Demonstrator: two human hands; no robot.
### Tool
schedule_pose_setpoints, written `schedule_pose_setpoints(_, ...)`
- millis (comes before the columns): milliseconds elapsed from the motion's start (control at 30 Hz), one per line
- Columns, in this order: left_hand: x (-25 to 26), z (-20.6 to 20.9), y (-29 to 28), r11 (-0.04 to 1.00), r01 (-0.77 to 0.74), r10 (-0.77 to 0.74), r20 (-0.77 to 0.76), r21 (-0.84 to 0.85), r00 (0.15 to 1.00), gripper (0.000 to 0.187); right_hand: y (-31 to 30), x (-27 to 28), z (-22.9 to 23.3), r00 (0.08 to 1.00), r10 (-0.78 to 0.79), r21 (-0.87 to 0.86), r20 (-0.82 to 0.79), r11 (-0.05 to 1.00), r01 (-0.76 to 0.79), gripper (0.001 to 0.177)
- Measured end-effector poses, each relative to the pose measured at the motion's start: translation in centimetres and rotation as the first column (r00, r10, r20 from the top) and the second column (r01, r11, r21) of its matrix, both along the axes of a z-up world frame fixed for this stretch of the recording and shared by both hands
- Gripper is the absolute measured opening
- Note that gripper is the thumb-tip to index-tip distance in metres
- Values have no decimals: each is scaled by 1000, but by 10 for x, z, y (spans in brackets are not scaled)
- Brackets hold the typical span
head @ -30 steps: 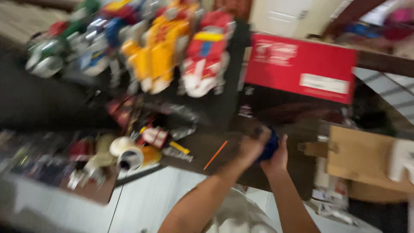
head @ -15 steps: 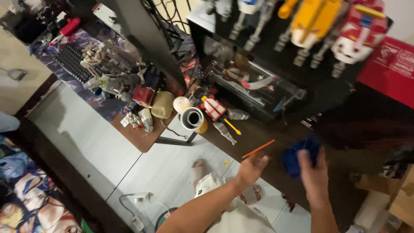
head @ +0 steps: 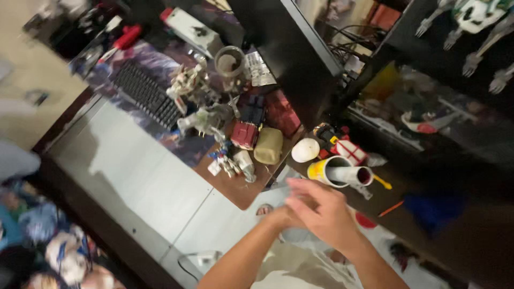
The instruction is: The person wipes a dark wooden surface with a blue cloth, moving various items like a green bottle, a white box, and a microscope to clean underneath them. They then wipe a red box and a toy truck before placing them back on the shelf.
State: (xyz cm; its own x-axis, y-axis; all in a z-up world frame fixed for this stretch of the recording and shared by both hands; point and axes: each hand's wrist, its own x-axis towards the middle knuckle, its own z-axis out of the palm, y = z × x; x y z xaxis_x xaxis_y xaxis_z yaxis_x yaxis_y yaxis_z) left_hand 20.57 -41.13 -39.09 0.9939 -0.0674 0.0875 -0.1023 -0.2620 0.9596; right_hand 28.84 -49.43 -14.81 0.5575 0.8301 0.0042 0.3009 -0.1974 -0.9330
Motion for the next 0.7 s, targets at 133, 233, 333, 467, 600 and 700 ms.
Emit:
schedule_pose_setpoints(133, -39, 22, 64, 969, 93, -131, -155, -231, 979, 59, 46, -25, 8, 999, -3, 95, 44, 995, -2, 38)
schedule_pose_setpoints(233, -26, 52, 60, 810, 187, -271, -72, -555, 960, 62, 42, -21, 19, 987, -123, 119, 99, 987, 111, 36)
schedule_pose_setpoints(333, 4, 89, 28, 884, 273, -235, 145, -378, 961, 74, 18, -7, 30, 935, -308, 160, 174, 946, 282, 29)
schedule_pose_setpoints(467, 41, 136, -38, 880, 249, -253, 44, -404, 966, 42, -47, 13, 39, 770, -591, 231, 243, 806, 546, 18)
schedule_pose_setpoints(600, 80, 169, -106, 809, 143, -319, -221, -570, 921, 16, -135, 38, 27, 563, -785, 255, 258, 618, 744, 17)
schedule_pose_setpoints(700, 109, 165, -154, 844, 84, -284, -308, -530, 908, 12, -200, 56, -4, 461, -885, 172, 71, 466, 868, 18)
